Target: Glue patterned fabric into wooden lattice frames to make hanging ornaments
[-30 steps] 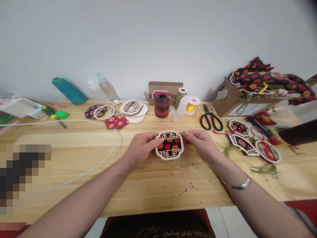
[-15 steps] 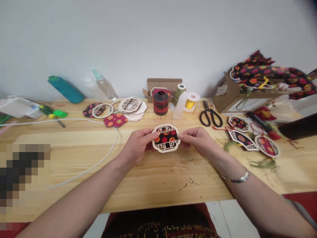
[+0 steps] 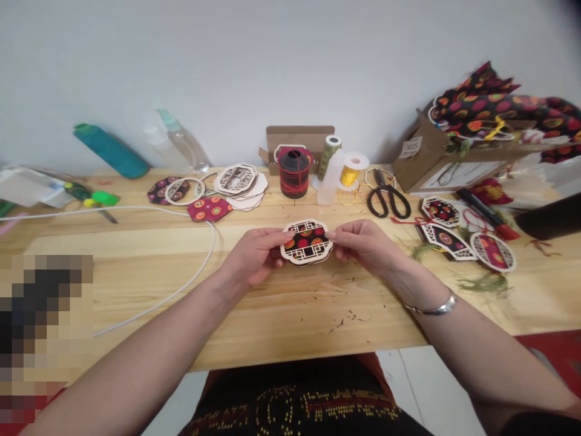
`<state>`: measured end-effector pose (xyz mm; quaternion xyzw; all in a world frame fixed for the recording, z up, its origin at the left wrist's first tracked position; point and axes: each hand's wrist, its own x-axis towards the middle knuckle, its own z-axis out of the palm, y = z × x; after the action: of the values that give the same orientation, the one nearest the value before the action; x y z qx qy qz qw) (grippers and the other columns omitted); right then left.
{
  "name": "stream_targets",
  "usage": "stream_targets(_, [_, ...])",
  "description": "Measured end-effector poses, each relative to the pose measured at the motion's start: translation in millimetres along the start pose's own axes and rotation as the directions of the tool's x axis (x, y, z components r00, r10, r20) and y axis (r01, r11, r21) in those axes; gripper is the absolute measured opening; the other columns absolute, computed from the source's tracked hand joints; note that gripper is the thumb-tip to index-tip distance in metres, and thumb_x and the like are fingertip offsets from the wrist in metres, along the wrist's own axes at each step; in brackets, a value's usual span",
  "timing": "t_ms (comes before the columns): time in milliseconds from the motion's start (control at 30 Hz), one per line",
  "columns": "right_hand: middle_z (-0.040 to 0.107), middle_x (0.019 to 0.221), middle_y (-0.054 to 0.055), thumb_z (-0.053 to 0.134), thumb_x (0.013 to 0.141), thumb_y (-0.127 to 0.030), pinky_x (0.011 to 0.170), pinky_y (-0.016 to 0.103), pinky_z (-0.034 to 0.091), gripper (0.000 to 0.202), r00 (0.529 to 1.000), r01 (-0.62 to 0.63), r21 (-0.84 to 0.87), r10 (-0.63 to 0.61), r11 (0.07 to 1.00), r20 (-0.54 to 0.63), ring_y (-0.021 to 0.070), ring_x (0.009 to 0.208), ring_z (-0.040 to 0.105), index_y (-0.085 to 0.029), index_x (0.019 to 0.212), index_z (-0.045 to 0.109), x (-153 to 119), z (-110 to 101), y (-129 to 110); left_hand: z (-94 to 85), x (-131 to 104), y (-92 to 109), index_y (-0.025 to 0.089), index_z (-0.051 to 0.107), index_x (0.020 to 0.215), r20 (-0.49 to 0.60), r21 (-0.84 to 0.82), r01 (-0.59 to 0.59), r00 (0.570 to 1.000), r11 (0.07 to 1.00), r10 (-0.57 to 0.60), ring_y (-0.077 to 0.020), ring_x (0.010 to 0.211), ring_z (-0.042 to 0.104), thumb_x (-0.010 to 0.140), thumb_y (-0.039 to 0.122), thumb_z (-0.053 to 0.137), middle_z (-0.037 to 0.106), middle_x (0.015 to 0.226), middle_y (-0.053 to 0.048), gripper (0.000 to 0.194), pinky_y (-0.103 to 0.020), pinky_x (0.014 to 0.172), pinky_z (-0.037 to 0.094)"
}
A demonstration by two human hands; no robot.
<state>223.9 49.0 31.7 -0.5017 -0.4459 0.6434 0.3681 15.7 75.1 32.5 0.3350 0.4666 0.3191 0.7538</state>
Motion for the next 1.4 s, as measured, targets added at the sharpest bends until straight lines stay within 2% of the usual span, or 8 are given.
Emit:
stream_targets(267, [0.054, 0.047, -0.002, 0.072, 0.065, -0.047, 0.045, 0.024, 0.024, 0.035, 0.999, -0.027, -0.124, 0.022, 0.992, -0.045, 0.0063, 0.043, 0.041, -0.016, 0.053, 0.059, 0, 2, 1, -2.7, -3, -1, 0.010, 0.073, 0.079, -0.009, 0.161, -0.090, 0.996, 0.983, 0.092, -0.0066, 0.044, 0.051, 0.066, 0.033, 0.074, 0.066, 0.059, -0.003, 0.026, -0.016, 0.037, 0.032])
stream_targets(567, [0.046, 0.043, -0.004, 0.066, 0.066, -0.048, 0.042, 0.025, 0.016, 0.036, 0.994, -0.080, -0.298, 0.053, 0.951, -0.100, 0.0051, 0.039, 0.029, -0.018, 0.051, 0.054, -1, 7, -6, -3.0, -9, 5, 0.015, 0.075, 0.086, -0.025, 0.474, -0.208, 0.968, 0.856, 0.249, -0.0077, 0.047, 0.046, 0.073, 0.034, 0.066, 0.064, 0.058, 0.001, 0.025, -0.020, 0.045, 0.036])
stream_targets(767, [0.044, 0.042, -0.004, 0.062, 0.068, -0.049, 0.041, 0.025, 0.016, 0.038, 0.995, -0.080, -0.366, 0.051, 0.927, -0.090, 0.0049, 0.038, 0.028, -0.018, 0.050, 0.052, 1, 5, -2, -8.8, -1, -5, 0.015, 0.073, 0.096, -0.013, 0.431, -0.299, 0.941, 0.852, 0.337, -0.0167, 0.073, 0.062, 0.072, 0.033, 0.068, 0.069, 0.073, -0.003, 0.030, -0.028, 0.068, 0.049])
stream_targets(900, [0.043, 0.042, -0.005, 0.061, 0.070, -0.049, 0.041, 0.025, 0.016, 0.037, 0.994, -0.081, -0.390, 0.048, 0.917, -0.095, 0.0048, 0.038, 0.027, -0.018, 0.049, 0.052, 2, 6, -2, -11.5, 2, -10, 0.015, 0.066, 0.113, -0.069, 0.485, -0.325, 0.911, 0.812, 0.406, -0.0149, 0.067, 0.060, 0.070, 0.031, 0.071, 0.065, 0.072, -0.001, 0.046, -0.028, 0.066, 0.049])
stream_targets(1033, [0.045, 0.042, -0.003, 0.062, 0.069, -0.047, 0.042, 0.025, 0.018, 0.037, 0.992, -0.105, -0.411, 0.067, 0.906, -0.106, 0.0056, 0.039, 0.030, -0.018, 0.047, 0.051, 3, 6, -2, -10.1, 2, -11, 0.016, 0.065, 0.116, -0.004, 0.446, -0.340, 0.924, 0.828, 0.382, -0.0175, 0.080, 0.063, 0.075, 0.030, 0.067, 0.070, 0.088, -0.006, 0.044, -0.030, 0.073, 0.051])
stream_targets(1133, [0.047, 0.042, -0.002, 0.063, 0.069, -0.046, 0.042, 0.026, 0.019, 0.037, 0.992, -0.103, -0.427, 0.063, 0.898, -0.107, 0.0064, 0.039, 0.031, -0.018, 0.047, 0.053, 2, 6, -3, -6.3, 0, -7, 0.015, 0.066, 0.115, -0.020, 0.442, -0.265, 0.952, 0.857, 0.305, -0.0155, 0.070, 0.062, 0.076, 0.025, 0.065, 0.070, 0.076, -0.004, 0.041, -0.027, 0.065, 0.050])
stream_targets(1233, [0.045, 0.039, -0.002, 0.063, 0.070, -0.045, 0.041, 0.026, 0.018, 0.039, 0.993, -0.096, -0.436, 0.055, 0.895, -0.106, 0.0063, 0.038, 0.029, -0.019, 0.044, 0.053, 1, 5, -3, -3.1, -2, -4, 0.015, 0.069, 0.110, -0.034, 0.458, -0.247, 0.955, 0.854, 0.294, -0.0120, 0.053, 0.055, 0.075, 0.023, 0.066, 0.065, 0.059, 0.001, 0.036, -0.024, 0.055, 0.047])
stream_targets(1400, [0.047, 0.039, -0.002, 0.064, 0.072, -0.039, 0.041, 0.025, 0.021, 0.037, 0.993, -0.094, -0.441, 0.050, 0.892, -0.110, 0.0060, 0.039, 0.031, -0.018, 0.043, 0.054, 1, 4, -3, -4.2, 0, -7, 0.018, 0.069, 0.110, -0.020, 0.447, -0.241, 0.960, 0.861, 0.279, -0.0122, 0.053, 0.055, 0.073, 0.024, 0.068, 0.068, 0.063, 0.000, 0.037, -0.023, 0.052, 0.044])
